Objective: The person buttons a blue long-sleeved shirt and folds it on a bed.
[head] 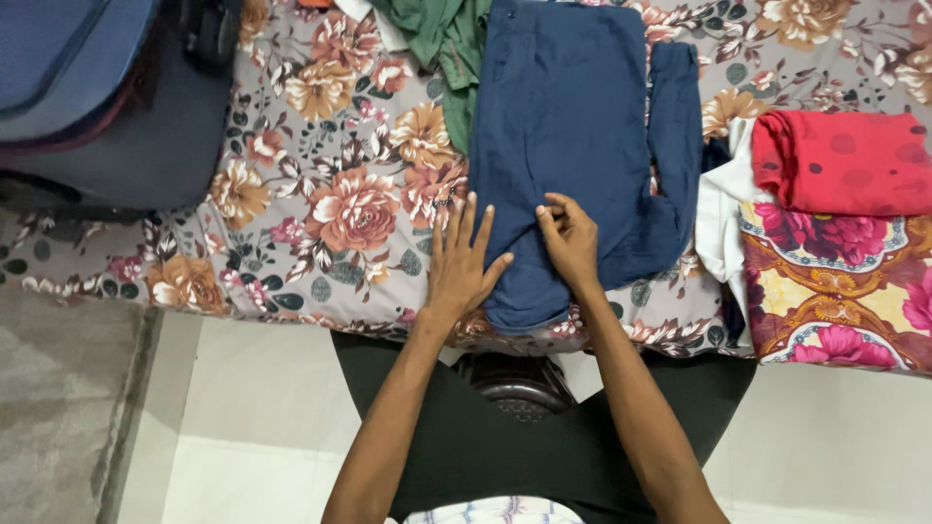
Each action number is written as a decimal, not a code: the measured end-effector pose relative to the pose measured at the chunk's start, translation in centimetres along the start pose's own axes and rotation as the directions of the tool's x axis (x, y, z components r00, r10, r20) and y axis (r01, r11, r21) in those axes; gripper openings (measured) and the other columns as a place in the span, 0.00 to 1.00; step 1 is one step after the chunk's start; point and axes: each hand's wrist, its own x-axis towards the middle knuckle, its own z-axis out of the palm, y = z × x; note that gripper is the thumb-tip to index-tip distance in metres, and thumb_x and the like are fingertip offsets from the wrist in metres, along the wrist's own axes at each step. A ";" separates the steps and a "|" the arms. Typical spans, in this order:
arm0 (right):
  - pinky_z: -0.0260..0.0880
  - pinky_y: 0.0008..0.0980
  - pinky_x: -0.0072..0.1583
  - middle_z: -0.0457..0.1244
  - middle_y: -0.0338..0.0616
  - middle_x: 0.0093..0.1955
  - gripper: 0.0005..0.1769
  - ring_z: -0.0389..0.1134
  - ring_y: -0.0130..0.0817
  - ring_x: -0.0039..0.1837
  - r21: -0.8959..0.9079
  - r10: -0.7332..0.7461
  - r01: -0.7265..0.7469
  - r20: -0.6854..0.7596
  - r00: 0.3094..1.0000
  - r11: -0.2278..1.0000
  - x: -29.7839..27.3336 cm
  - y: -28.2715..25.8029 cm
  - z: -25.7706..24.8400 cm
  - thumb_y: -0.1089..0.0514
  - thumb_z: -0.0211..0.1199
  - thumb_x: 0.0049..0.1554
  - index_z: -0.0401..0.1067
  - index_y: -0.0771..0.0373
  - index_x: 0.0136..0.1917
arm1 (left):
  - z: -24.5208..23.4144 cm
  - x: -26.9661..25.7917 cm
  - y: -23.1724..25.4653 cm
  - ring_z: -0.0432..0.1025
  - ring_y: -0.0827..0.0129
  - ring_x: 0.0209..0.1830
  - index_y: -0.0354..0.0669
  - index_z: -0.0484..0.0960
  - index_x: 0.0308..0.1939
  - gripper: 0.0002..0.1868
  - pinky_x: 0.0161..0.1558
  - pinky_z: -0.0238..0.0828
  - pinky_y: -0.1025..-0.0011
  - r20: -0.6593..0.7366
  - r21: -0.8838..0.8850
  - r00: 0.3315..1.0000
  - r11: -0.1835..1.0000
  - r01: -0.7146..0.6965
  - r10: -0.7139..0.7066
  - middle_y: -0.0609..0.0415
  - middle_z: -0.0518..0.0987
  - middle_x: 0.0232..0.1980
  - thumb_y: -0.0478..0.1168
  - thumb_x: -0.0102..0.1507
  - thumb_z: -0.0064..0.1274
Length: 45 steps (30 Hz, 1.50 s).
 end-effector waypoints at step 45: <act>0.58 0.20 0.43 0.64 0.43 0.53 0.32 0.59 0.19 0.43 0.628 0.449 -0.198 -0.270 0.852 0.753 -4.6 4.0 -12.0 0.58 0.68 0.65 0.64 0.69 0.77 | 3.0 16.0 6.0 0.76 0.51 0.58 0.33 0.74 0.66 0.28 0.61 0.70 0.57 -0.088 -0.381 0.991 0.916 -0.125 0.099 0.41 0.80 0.59 0.47 0.67 0.59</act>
